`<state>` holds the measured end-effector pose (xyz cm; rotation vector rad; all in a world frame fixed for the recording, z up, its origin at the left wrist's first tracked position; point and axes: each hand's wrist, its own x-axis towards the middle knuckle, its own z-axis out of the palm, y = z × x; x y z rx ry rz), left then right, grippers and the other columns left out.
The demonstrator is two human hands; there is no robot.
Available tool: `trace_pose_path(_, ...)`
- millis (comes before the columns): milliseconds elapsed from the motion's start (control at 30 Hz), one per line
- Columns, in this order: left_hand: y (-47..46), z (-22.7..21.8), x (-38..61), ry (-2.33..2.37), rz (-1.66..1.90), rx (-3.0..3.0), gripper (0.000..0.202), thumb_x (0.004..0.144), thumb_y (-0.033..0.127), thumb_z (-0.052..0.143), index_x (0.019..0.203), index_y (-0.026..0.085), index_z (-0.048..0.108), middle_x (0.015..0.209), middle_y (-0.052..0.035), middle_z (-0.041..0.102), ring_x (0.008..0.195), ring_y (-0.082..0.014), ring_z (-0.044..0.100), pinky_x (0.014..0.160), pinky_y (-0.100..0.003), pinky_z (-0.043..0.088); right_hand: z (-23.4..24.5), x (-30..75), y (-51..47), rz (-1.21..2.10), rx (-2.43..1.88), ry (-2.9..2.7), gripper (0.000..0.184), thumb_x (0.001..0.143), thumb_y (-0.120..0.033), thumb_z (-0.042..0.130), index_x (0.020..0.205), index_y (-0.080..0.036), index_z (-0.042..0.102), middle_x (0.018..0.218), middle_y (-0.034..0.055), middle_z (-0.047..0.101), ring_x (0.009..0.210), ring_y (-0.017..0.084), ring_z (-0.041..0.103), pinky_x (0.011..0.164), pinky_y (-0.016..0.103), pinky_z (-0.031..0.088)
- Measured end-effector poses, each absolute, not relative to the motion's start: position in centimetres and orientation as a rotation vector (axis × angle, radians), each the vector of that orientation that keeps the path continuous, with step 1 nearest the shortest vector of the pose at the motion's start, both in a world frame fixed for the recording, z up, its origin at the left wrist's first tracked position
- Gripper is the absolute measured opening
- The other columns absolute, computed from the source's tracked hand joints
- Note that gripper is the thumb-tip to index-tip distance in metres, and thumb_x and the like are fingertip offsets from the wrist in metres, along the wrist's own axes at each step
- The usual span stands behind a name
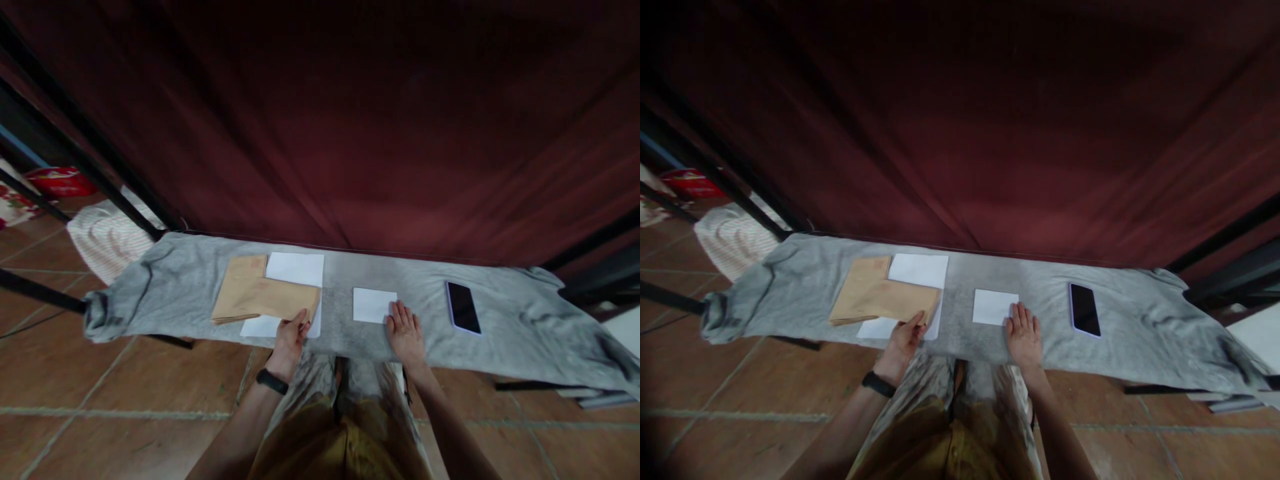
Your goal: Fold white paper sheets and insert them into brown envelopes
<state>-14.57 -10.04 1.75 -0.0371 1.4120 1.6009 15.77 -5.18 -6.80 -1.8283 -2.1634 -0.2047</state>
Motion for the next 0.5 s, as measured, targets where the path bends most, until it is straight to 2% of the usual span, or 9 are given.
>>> trace_pose_path(200, -10.3, 1.5, -15.0, 1.437, 1.529, 0.068, 0.028, 0.058, 0.005, 0.084, 0.073, 0.016, 0.063, 0.064, 0.0034, 0.067, 0.051, -0.0086, 0.061, 0.054, -0.021, 0.053, -6.3, 15.6, -5.2, -0.198, -1.845, -2.168, 0.054, 0.105, -0.033, 0.027, 0.152, -0.014, 0.044, 0.155, 0.0117, 0.047, 0.144, 0.027, 0.040, 0.119, 0.048, 0.026)
trace_pose_path(400, -10.0, 3.2, -17.6, 1.481, 1.600, 0.243, 0.038, 0.052, 0.013, 0.088, 0.085, 0.017, 0.069, 0.080, 0.0004, 0.074, 0.061, -0.0107, 0.065, 0.051, -0.018, 0.050, -6.2, 15.6, -5.2, -0.175, -1.859, -2.184, 0.054, 0.104, -0.033, 0.028, 0.153, -0.015, 0.043, 0.156, 0.0113, 0.045, 0.145, 0.028, 0.038, 0.119, 0.048, 0.026)
trace_pose_path(500, -9.4, 4.6, -20.3, 1.489, 1.604, 0.321, 0.039, 0.047, 0.013, 0.090, 0.080, 0.016, 0.068, 0.078, 0.0007, 0.074, 0.059, -0.0097, 0.064, 0.048, -0.017, 0.048, -6.3, 15.7, -5.1, -0.171, -1.859, -2.188, 0.054, 0.104, -0.033, 0.028, 0.153, -0.016, 0.043, 0.157, 0.0111, 0.044, 0.145, 0.028, 0.038, 0.119, 0.049, 0.027)
